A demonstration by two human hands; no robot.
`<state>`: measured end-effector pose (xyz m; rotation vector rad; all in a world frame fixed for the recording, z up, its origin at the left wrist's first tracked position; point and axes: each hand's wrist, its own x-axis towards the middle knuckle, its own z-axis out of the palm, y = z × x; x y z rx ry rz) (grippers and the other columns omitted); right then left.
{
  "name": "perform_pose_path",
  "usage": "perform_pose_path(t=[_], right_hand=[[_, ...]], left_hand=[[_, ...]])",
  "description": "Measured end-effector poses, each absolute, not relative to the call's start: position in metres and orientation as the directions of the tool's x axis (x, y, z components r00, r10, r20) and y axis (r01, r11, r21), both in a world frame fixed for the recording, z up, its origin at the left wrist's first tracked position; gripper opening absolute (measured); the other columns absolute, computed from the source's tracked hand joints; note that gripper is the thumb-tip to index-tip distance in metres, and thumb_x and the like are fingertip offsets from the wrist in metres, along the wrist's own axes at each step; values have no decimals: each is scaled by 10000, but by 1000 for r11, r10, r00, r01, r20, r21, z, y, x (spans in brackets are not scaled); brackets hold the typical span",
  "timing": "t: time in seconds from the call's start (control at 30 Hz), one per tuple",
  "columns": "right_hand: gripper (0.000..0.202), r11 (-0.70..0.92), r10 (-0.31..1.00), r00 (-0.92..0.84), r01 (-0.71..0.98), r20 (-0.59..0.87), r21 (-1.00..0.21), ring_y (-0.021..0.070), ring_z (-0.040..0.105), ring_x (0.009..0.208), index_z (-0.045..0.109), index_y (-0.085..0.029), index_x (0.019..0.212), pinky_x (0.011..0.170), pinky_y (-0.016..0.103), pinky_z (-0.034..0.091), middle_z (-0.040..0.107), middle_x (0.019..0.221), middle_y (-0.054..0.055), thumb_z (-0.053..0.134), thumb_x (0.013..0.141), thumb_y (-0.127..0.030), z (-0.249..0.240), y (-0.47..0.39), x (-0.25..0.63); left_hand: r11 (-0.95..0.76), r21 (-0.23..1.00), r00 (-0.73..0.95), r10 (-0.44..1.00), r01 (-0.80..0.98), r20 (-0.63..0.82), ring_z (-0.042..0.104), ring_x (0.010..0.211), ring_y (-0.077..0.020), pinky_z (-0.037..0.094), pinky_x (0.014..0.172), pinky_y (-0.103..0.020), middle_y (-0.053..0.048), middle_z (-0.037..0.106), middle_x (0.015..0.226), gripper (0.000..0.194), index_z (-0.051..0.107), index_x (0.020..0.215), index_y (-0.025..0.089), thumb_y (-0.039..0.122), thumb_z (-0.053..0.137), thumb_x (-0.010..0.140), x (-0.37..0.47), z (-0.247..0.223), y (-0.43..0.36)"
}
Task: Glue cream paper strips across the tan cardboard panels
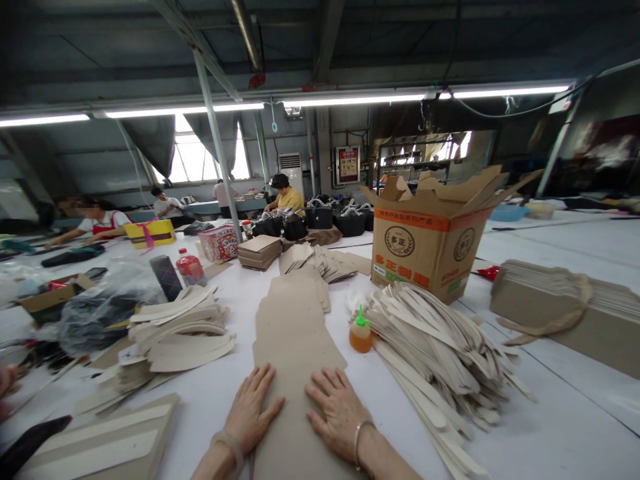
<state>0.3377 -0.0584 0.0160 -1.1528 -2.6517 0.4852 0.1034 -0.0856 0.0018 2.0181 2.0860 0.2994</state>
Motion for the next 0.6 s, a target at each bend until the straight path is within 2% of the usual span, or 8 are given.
perform_pose_path(t=[0.2,0.33,0.47,0.6], right_hand=[[457,641,733,-678,663,53,-386,262,268,1320,458,-324,1290,1086,475,128,398,1417,11,363,883,-508,18,-58,338],[506,596,782,-616,699,90,-394,259,256,1330,468,-269,1297,1092,448,158,380,1427,49,422,853,-508,16,-59,345],[517,518,842,-535,762,73,-390,258,301,1310,506,-217,1276,1092,435,190,419,1400,79,430,853,-504,11,-67,364],[568,522,835,-549,765,40,-378,251,268,1331,445,-199,1338,1101,426,203,377,1431,67,419,861,-506,3,-69,379]], left_hand=[[27,293,-27,1000,956,-3,163,1375,-230,157,1124,-436,-37,224,1492,651,325,1377,195,522,397,819,111,-4,-119],[31,295,-32,999,955,0,256,1346,-254,241,1104,-437,-82,298,1463,668,376,1352,151,544,409,812,115,-13,-150],[15,321,-36,998,947,60,290,1330,-264,274,1094,-450,-78,344,1444,631,410,1331,162,537,405,823,117,-17,-161],[12,378,-57,993,926,108,361,1282,-280,309,1079,-451,-94,465,1355,566,529,1211,166,547,453,799,123,-12,-163]])
